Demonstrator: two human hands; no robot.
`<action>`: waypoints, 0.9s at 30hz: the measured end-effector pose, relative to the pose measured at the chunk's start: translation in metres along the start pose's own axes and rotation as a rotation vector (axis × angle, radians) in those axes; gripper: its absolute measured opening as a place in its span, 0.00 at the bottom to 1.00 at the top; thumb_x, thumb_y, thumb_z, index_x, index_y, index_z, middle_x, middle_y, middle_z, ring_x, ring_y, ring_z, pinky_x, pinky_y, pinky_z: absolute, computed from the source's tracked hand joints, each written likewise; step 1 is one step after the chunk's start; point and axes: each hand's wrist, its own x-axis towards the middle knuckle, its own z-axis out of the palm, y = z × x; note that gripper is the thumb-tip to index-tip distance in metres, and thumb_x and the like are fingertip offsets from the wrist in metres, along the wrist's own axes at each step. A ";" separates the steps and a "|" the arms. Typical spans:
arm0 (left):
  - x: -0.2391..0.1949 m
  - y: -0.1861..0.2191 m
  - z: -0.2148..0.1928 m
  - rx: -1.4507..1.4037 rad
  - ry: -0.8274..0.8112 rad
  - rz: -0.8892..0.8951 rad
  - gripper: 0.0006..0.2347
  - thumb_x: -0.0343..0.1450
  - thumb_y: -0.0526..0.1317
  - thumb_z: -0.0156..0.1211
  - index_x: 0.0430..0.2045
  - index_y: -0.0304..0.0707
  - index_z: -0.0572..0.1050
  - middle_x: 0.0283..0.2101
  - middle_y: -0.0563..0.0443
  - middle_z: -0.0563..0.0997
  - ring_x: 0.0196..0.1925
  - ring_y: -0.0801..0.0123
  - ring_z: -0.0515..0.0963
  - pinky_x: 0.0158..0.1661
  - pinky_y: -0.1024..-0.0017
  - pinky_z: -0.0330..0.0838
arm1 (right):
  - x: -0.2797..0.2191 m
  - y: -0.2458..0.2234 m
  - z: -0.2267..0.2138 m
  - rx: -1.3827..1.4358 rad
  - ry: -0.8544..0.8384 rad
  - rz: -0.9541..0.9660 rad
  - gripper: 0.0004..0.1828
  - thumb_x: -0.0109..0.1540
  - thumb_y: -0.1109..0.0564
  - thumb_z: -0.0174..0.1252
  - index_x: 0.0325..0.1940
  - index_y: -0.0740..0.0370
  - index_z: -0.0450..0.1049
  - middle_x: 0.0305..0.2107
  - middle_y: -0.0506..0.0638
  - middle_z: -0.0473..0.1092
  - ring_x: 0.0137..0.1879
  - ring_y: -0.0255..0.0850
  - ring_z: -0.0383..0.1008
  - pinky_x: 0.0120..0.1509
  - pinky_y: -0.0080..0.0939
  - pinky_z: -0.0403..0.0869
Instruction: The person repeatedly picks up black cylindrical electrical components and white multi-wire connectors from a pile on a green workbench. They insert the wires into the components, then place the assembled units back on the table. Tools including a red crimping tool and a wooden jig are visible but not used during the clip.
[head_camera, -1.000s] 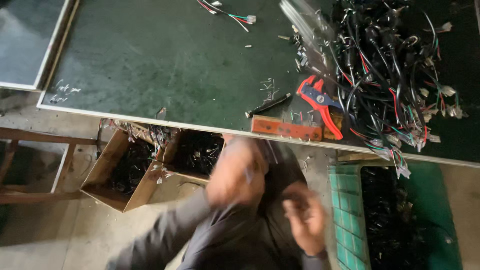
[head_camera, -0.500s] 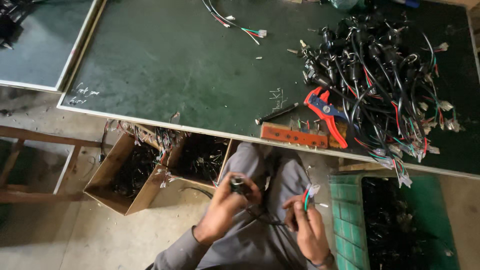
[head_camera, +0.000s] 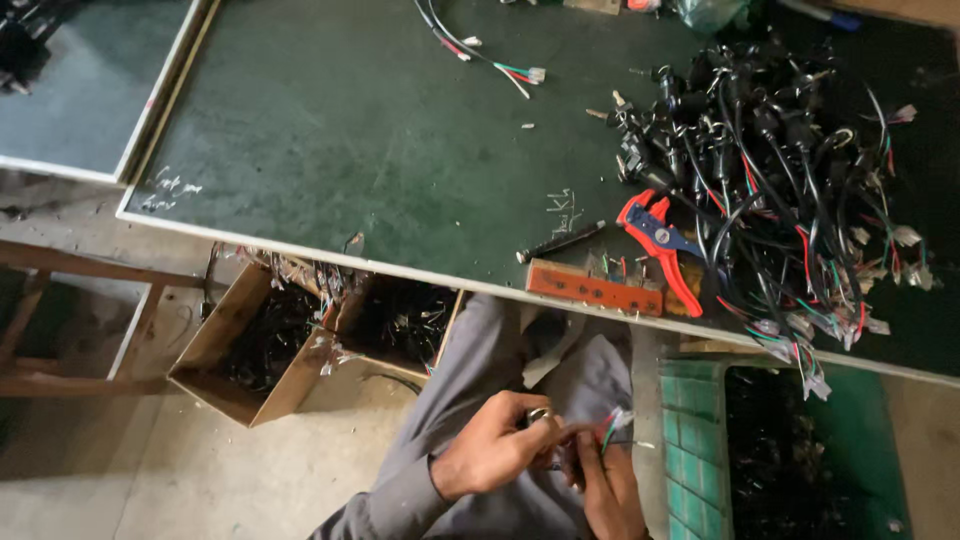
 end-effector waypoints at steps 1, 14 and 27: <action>0.000 -0.005 0.003 -0.002 0.026 0.005 0.10 0.73 0.36 0.51 0.22 0.30 0.74 0.20 0.56 0.74 0.25 0.78 0.71 0.27 0.74 0.67 | -0.007 0.005 -0.003 -0.035 0.008 0.001 0.19 0.70 0.50 0.43 0.45 0.65 0.76 0.19 0.45 0.67 0.24 0.31 0.62 0.28 0.33 0.62; -0.008 0.009 0.017 -0.001 0.122 -0.060 0.06 0.70 0.37 0.54 0.31 0.34 0.79 0.24 0.54 0.77 0.23 0.77 0.71 0.24 0.72 0.65 | -0.040 -0.010 -0.013 0.081 0.038 -0.143 0.24 0.69 0.46 0.40 0.51 0.67 0.73 0.24 0.50 0.72 0.26 0.37 0.67 0.30 0.35 0.66; 0.018 0.021 0.020 0.047 0.257 0.243 0.07 0.68 0.35 0.71 0.33 0.30 0.81 0.33 0.53 0.86 0.38 0.80 0.81 0.42 0.76 0.77 | -0.003 -0.065 -0.017 -0.291 -0.033 -0.261 0.15 0.65 0.59 0.52 0.55 0.65 0.73 0.28 0.47 0.76 0.31 0.31 0.69 0.35 0.31 0.68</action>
